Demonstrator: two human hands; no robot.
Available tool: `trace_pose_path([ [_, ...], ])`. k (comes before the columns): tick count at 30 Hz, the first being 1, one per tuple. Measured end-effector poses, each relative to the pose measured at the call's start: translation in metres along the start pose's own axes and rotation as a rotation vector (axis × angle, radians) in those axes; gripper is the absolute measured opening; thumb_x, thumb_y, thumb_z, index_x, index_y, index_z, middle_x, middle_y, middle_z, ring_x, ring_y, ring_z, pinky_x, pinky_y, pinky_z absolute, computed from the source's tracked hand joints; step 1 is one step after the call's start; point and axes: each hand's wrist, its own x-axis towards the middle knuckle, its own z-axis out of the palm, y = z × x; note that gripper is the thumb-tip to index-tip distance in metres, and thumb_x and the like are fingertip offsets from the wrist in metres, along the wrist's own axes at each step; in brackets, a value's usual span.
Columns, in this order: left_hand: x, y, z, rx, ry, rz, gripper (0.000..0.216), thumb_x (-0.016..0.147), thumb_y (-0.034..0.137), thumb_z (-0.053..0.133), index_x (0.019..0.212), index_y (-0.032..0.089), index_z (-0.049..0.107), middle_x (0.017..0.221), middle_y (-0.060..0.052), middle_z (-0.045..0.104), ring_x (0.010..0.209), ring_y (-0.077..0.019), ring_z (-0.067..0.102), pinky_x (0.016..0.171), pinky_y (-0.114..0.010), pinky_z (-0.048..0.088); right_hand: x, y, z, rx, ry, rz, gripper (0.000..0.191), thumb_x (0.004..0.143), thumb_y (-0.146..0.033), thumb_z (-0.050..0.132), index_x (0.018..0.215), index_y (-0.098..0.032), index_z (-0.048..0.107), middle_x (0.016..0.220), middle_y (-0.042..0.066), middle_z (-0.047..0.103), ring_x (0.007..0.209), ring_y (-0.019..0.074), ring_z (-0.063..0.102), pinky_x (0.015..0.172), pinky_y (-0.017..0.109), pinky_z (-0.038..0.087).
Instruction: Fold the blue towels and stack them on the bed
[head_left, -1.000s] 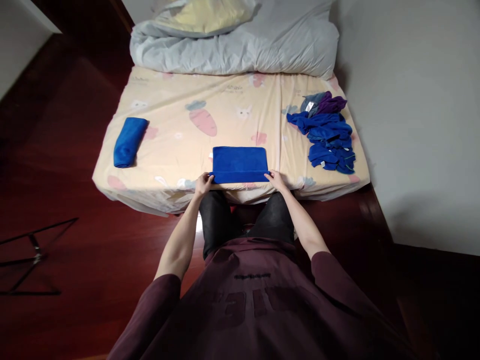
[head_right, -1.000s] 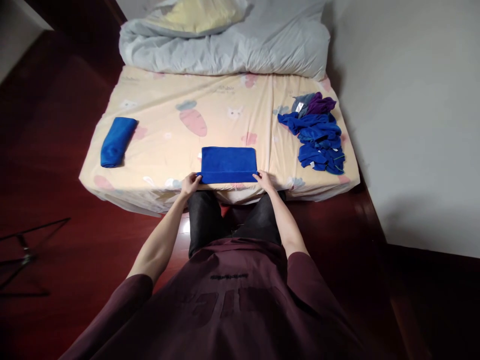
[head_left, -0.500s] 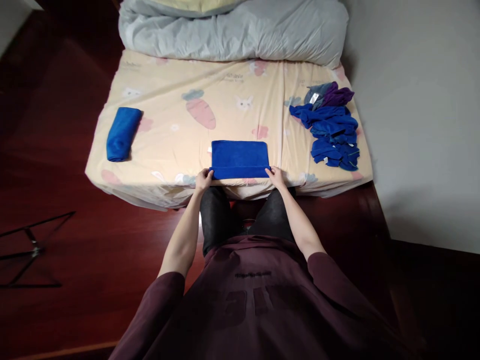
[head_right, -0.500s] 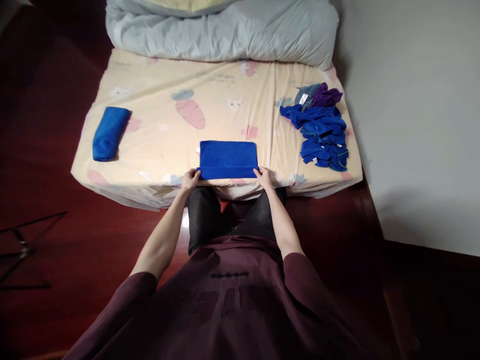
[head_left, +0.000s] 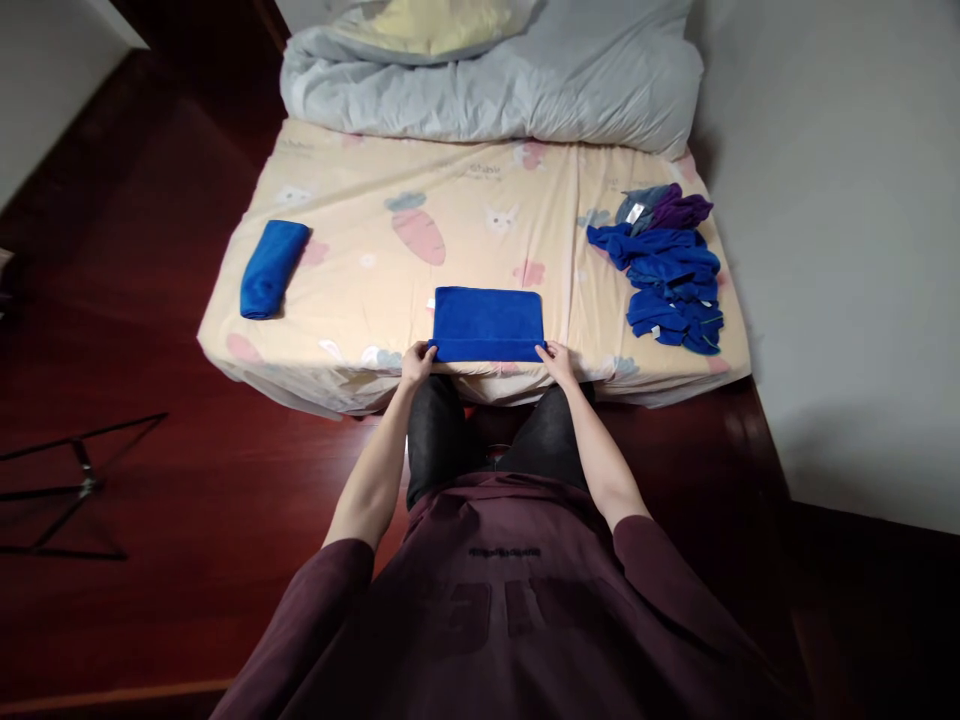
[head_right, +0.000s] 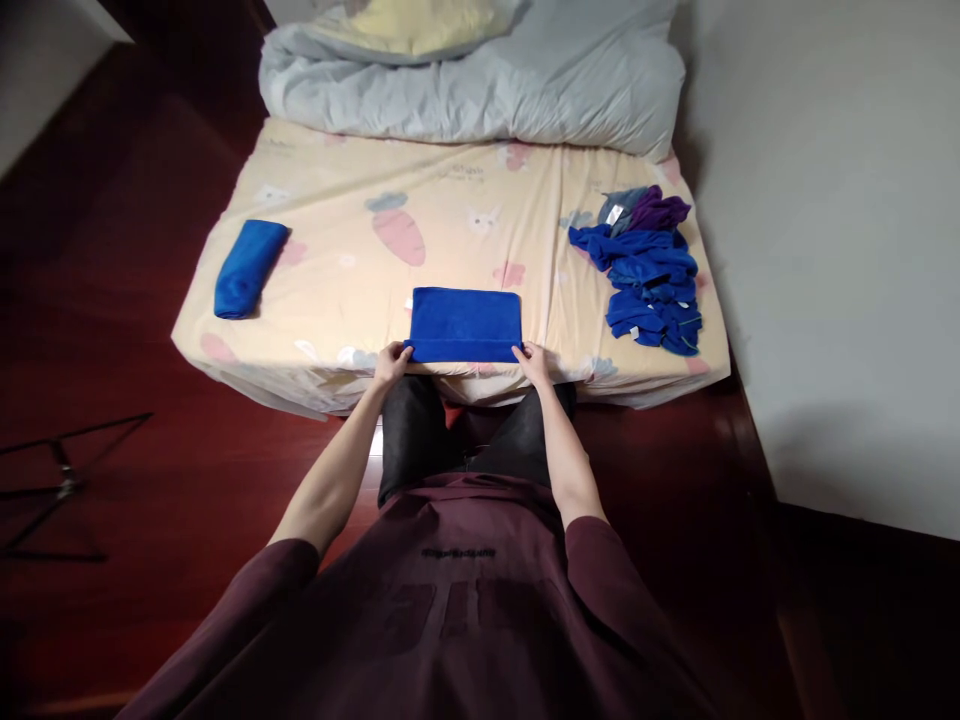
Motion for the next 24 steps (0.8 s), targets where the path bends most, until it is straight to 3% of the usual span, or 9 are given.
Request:
trace_pose_path([
  [5, -0.005, 0.008, 0.000, 0.077, 0.052, 0.011, 0.018, 0.084, 0.036, 0.066, 0.087, 0.019, 0.068, 0.085, -0.009, 0.072, 0.086, -0.0258, 0.070, 0.088, -0.038, 0.053, -0.003, -0.002, -0.002, -0.019, -0.001, -0.010, 0.049, 0.079, -0.070, 0.071, 0.081, -0.021, 0.065, 0.076, 0.005, 0.067, 0.084, 0.0249, 0.067, 0.077, 0.037, 0.057],
  [10, -0.003, 0.014, -0.011, 0.130, 0.007, 0.005, 0.015, 0.078, 0.032, 0.072, 0.083, 0.019, 0.067, 0.079, -0.008, 0.071, 0.081, -0.0253, 0.069, 0.083, -0.038, 0.054, -0.004, -0.003, -0.002, -0.012, -0.001, -0.012, 0.049, 0.079, -0.069, 0.070, 0.080, -0.021, 0.064, 0.074, 0.005, 0.066, 0.077, 0.0227, 0.065, 0.076, 0.035, 0.056],
  [17, -0.007, 0.018, -0.020, 0.157, 0.012, 0.059, 0.025, 0.076, 0.026, 0.070, 0.100, 0.018, 0.070, 0.090, -0.009, 0.073, 0.086, -0.0244, 0.070, 0.087, -0.038, 0.057, -0.003, 0.002, -0.004, 0.028, -0.028, -0.015, 0.042, 0.077, -0.060, 0.073, 0.088, -0.020, 0.068, 0.084, 0.006, 0.070, 0.080, 0.0216, 0.066, 0.079, 0.035, 0.057],
  [21, -0.012, 0.027, -0.019, 0.266, 0.078, 0.265, 0.037, 0.080, 0.018, 0.063, 0.117, 0.017, 0.070, 0.122, -0.015, 0.069, 0.111, -0.0281, 0.067, 0.105, -0.045, 0.053, -0.004, 0.006, -0.005, 0.037, 0.030, 0.002, 0.047, 0.075, -0.055, 0.076, 0.104, -0.018, 0.069, 0.083, 0.005, 0.068, 0.075, 0.0199, 0.064, 0.075, 0.035, 0.058],
  [24, -0.014, 0.037, -0.020, 0.313, -0.041, 0.461, 0.037, 0.086, 0.015, 0.056, 0.119, 0.021, 0.072, 0.137, -0.012, 0.065, 0.132, -0.0286, 0.056, 0.119, -0.049, 0.043, -0.005, 0.006, -0.006, 0.031, 0.081, 0.004, 0.052, 0.076, -0.050, 0.076, 0.117, -0.019, 0.067, 0.090, 0.006, 0.068, 0.077, 0.0191, 0.064, 0.077, 0.036, 0.059],
])
